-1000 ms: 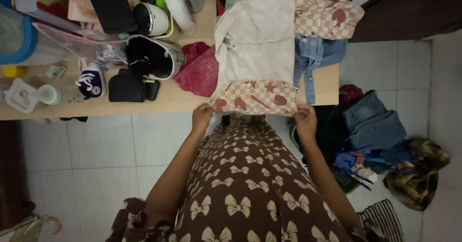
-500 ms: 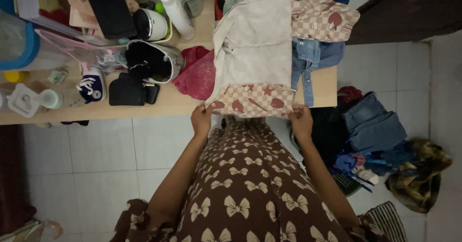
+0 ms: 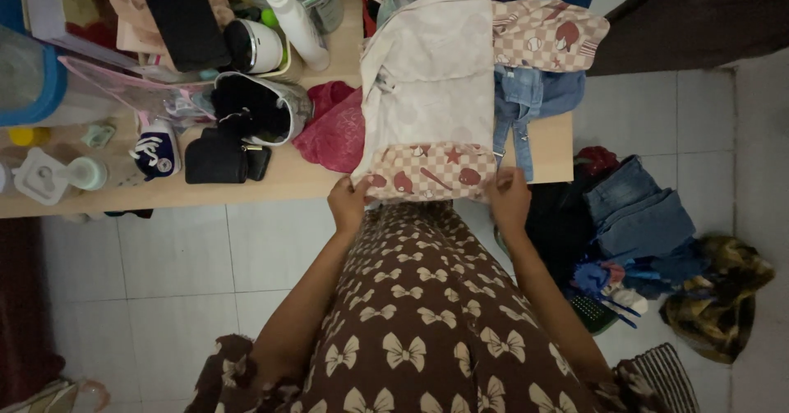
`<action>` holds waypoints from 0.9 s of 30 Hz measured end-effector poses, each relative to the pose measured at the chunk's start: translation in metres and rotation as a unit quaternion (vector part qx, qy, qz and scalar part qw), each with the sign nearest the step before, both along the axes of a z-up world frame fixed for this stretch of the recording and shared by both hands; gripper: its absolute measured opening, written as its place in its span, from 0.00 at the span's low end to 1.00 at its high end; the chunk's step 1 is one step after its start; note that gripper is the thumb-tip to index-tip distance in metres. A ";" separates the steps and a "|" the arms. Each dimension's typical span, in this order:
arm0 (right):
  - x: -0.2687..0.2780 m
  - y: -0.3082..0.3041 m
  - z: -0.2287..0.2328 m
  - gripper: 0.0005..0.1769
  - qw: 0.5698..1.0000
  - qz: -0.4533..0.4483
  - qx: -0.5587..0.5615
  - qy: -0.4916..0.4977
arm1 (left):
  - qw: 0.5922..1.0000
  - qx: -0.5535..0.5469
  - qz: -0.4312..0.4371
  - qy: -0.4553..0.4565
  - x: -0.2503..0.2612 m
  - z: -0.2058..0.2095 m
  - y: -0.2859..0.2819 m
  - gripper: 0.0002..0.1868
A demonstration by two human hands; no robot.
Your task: Folding various laundry items on a surface.
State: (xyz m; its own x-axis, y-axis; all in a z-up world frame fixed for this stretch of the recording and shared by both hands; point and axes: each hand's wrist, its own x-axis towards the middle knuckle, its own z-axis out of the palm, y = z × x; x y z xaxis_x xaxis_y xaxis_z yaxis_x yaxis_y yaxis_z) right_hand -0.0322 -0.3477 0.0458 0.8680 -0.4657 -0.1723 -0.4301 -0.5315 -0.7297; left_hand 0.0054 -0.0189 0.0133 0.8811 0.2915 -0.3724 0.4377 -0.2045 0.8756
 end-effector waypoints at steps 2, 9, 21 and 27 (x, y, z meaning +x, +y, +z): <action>0.009 0.008 0.012 0.17 0.998 0.019 -0.053 -0.009 | 1.000 -0.013 0.013 -0.017 0.003 0.013 -0.001 0.22; 0.044 0.019 0.034 0.10 0.928 0.197 -0.279 -0.146 | 0.965 0.223 -0.029 -0.137 -0.005 0.063 -0.012 0.17; 0.066 -0.025 -0.018 0.05 0.958 0.218 -0.157 -0.104 | 0.774 0.314 -0.454 -0.310 0.026 0.014 -0.014 0.19; 0.060 0.007 0.007 0.09 0.941 0.212 -0.243 -0.105 | 0.777 0.378 -0.405 -0.300 0.014 -0.005 -0.030 0.30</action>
